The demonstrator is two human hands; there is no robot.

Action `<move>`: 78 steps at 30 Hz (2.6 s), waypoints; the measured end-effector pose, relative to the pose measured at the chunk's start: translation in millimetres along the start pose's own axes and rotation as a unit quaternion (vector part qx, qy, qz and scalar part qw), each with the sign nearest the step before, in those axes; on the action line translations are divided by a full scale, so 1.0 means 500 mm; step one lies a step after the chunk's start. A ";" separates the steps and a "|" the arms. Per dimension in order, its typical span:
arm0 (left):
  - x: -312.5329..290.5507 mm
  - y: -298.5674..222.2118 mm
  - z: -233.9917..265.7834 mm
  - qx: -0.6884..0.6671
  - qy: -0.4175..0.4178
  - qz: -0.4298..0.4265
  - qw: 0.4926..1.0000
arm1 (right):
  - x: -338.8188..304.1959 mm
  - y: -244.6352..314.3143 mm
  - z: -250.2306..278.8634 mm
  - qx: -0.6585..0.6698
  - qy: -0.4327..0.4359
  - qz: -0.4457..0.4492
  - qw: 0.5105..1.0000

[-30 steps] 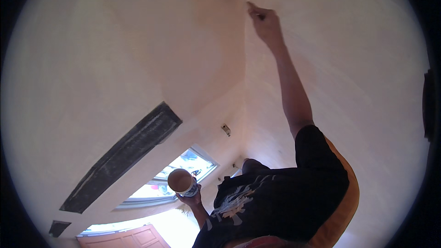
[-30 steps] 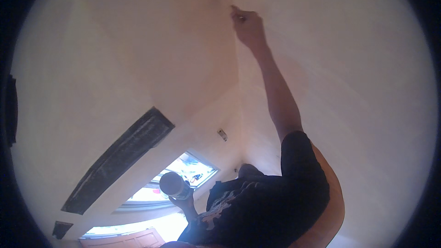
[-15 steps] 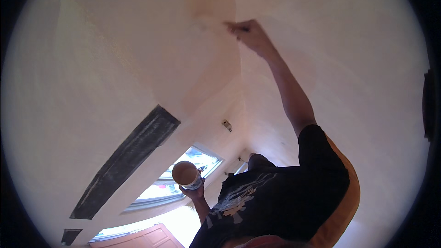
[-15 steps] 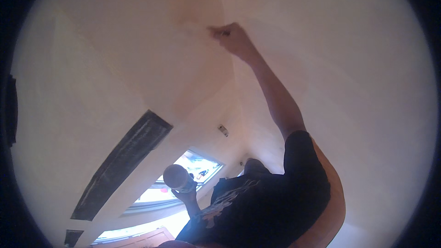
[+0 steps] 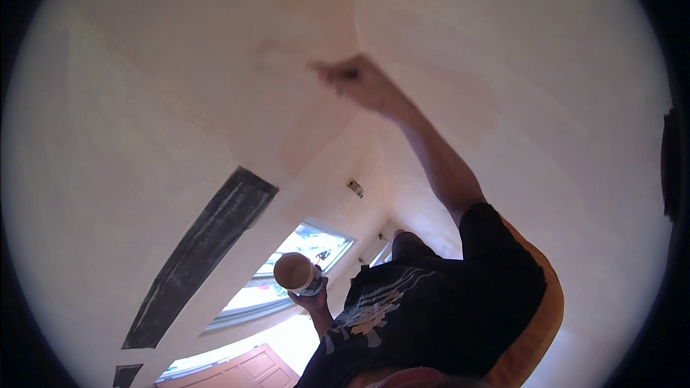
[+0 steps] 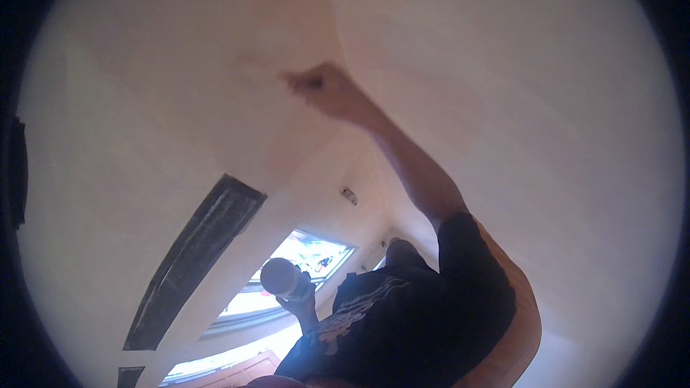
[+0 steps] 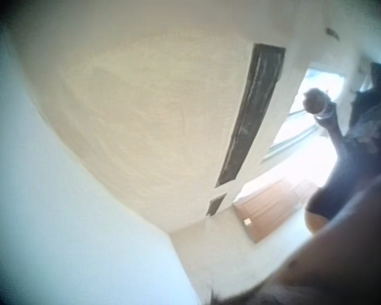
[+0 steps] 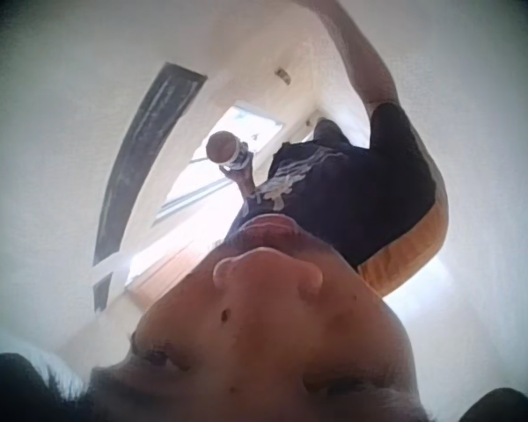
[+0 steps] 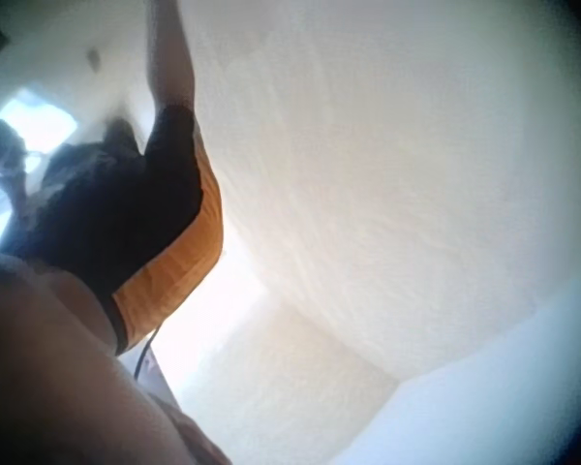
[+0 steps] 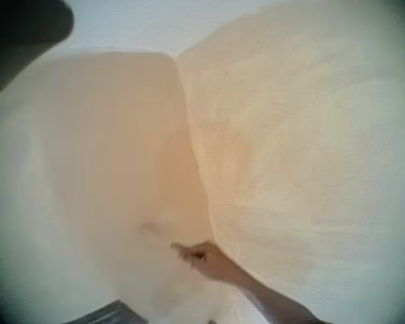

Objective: The person paints a ceiling using a paintbrush and a small container of paint. They repeatedly dip the brush into the container and apply paint to the ceiling surface in a room with a skylight and a wooden door.

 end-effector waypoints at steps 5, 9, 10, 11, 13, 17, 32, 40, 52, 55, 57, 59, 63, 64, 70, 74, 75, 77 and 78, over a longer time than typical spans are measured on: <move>0.039 0.011 -0.063 0.080 0.035 0.002 0.996 | 0.063 0.052 0.087 -0.171 -0.299 0.094 0.934; 0.036 0.024 -0.052 -0.028 0.042 0.033 0.998 | -0.034 0.008 -0.084 -0.206 -0.156 0.131 0.957; 0.036 0.024 -0.045 -0.020 0.045 0.028 0.998 | -0.057 0.015 -0.075 -0.181 -0.128 0.123 0.967; 0.037 0.028 -0.038 -0.012 0.047 0.022 0.999 | -0.071 0.027 -0.067 -0.155 -0.100 0.115 0.976; 0.032 0.038 -0.069 -0.019 0.055 0.043 0.997 | -0.066 0.080 -0.007 -0.131 -0.172 0.065 0.974; 0.042 0.040 -0.097 0.060 0.057 0.035 0.996 | 0.006 0.084 0.018 -0.149 -0.281 0.143 0.937; 0.057 0.052 -0.167 0.039 0.053 0.001 0.998 | -0.076 -0.188 -0.057 -0.171 -0.181 0.049 0.967; 0.046 0.040 -0.178 0.211 0.042 -0.059 0.975 | -0.116 -0.067 0.045 -0.126 -0.232 0.019 0.964; 0.031 0.037 -0.369 0.419 0.091 -0.216 0.877 | -0.153 0.159 -0.053 -0.098 -0.051 0.123 0.986; 0.024 0.051 -0.416 0.453 0.066 -0.165 0.874 | -0.076 0.104 -0.143 -0.159 -0.076 0.163 0.971; 0.015 0.055 -0.422 0.435 0.031 -0.145 0.888 | -0.125 0.038 -0.163 -0.202 -0.028 0.116 0.972; 0.022 0.070 -0.436 0.376 0.037 -0.156 0.913 | -0.162 0.018 -0.151 -0.200 0.031 0.059 0.978; 0.000 0.070 -0.475 0.431 0.079 -0.173 0.882 | -0.185 0.099 -0.087 -0.059 0.075 0.075 0.993; -0.006 0.066 -0.476 0.475 0.081 -0.183 0.857 | -0.176 0.147 -0.073 -0.023 0.094 0.072 0.993; 0.004 0.060 -0.436 0.365 0.044 -0.175 0.913 | -0.077 0.113 -0.112 0.300 0.186 -0.072 0.933; -0.006 0.058 -0.434 0.406 0.062 -0.197 0.891 | -0.072 -0.024 -0.153 0.288 0.179 -0.162 0.927; -0.004 0.061 -0.446 0.274 0.018 -0.137 0.952 | -0.108 -0.059 -0.157 0.288 0.182 -0.209 0.917; -0.012 0.067 -0.452 0.213 -0.007 -0.111 0.971 | -0.167 -0.075 -0.149 0.286 0.188 -0.252 0.905; -0.015 0.064 -0.450 0.291 0.014 -0.144 0.946 | -0.189 -0.068 -0.140 0.286 0.188 -0.247 0.907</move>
Point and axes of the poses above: each hand's wrist, its own x-axis towards the middle knuckle, its own z-axis out of the back of the hand, y = z × x, the point moved 6 cm from there along x, towards the middle knuckle, and after that the axes turned 11 degrees about -z, right-handed, at the moved point
